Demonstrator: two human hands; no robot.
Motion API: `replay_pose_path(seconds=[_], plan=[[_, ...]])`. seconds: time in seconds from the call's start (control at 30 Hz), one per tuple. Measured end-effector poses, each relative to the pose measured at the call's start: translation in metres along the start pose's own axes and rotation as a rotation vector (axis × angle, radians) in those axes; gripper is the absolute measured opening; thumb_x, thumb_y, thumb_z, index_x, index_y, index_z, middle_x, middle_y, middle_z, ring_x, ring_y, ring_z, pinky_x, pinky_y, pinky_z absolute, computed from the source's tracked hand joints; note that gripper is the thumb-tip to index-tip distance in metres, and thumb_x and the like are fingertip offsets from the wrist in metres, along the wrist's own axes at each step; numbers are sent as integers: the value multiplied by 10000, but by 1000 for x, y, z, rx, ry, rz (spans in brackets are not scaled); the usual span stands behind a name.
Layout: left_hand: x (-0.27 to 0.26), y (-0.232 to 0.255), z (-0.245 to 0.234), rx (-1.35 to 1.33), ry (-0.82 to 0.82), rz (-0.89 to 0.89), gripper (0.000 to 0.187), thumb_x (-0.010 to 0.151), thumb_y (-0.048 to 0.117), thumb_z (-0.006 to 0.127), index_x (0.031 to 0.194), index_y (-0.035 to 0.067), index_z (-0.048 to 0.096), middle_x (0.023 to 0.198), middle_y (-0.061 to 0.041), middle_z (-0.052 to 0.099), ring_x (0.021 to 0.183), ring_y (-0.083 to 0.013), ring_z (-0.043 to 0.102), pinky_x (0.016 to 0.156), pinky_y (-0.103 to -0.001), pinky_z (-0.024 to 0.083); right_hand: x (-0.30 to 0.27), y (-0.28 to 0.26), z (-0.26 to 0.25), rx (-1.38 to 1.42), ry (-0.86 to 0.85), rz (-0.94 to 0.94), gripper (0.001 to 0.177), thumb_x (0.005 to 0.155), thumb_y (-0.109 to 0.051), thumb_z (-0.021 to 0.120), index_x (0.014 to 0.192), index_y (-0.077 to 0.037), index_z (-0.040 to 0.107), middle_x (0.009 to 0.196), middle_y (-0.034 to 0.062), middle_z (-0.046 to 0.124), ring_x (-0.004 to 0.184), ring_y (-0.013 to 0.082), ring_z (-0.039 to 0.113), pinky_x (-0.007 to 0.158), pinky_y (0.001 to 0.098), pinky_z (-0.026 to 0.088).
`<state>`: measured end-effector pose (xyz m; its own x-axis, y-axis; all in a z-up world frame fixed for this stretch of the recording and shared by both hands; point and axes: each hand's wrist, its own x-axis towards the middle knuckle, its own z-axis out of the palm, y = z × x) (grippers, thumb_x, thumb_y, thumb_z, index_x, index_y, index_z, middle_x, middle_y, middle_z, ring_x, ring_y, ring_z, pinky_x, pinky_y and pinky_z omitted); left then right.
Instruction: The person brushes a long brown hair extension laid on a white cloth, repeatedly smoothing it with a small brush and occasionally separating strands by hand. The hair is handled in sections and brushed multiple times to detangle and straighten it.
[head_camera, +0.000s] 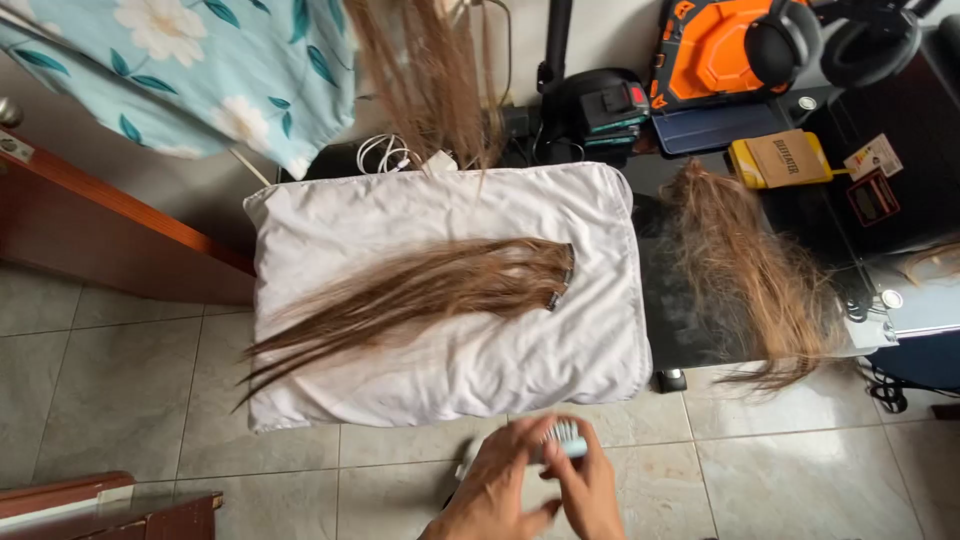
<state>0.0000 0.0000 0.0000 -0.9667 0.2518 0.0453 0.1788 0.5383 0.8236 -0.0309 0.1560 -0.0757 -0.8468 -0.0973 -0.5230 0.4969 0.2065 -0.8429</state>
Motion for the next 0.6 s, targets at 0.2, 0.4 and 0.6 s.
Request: replay_pose_path(seconds=[0.2,0.4,0.6], plan=[[16,-128,-17,-7,425,-218,782,876,242,724,1510,25,321,1457,-203,531,949,-325,678,893,-389,541,114,-35,48,-258,-305,-110,730,946,-622,272,1394,-180,641,1406,46,663,1321,154,560,1164,300,326],[22,-162,-107,-439,507,-614,806,689,307,898,1291,131,392,1121,-93,666,919,-196,680,804,-316,560,240,-103,13,-433,328,236,649,920,-641,417,1339,-191,627,1318,110,689,1214,346,625,980,464,438],[84,-143,-151,-763,584,-883,753,856,351,573,1555,192,342,825,-211,558,364,-214,477,316,-311,342,326,-80,24,-324,288,216,682,908,-636,547,1196,-36,695,1116,140,738,1044,295,673,914,408,482]])
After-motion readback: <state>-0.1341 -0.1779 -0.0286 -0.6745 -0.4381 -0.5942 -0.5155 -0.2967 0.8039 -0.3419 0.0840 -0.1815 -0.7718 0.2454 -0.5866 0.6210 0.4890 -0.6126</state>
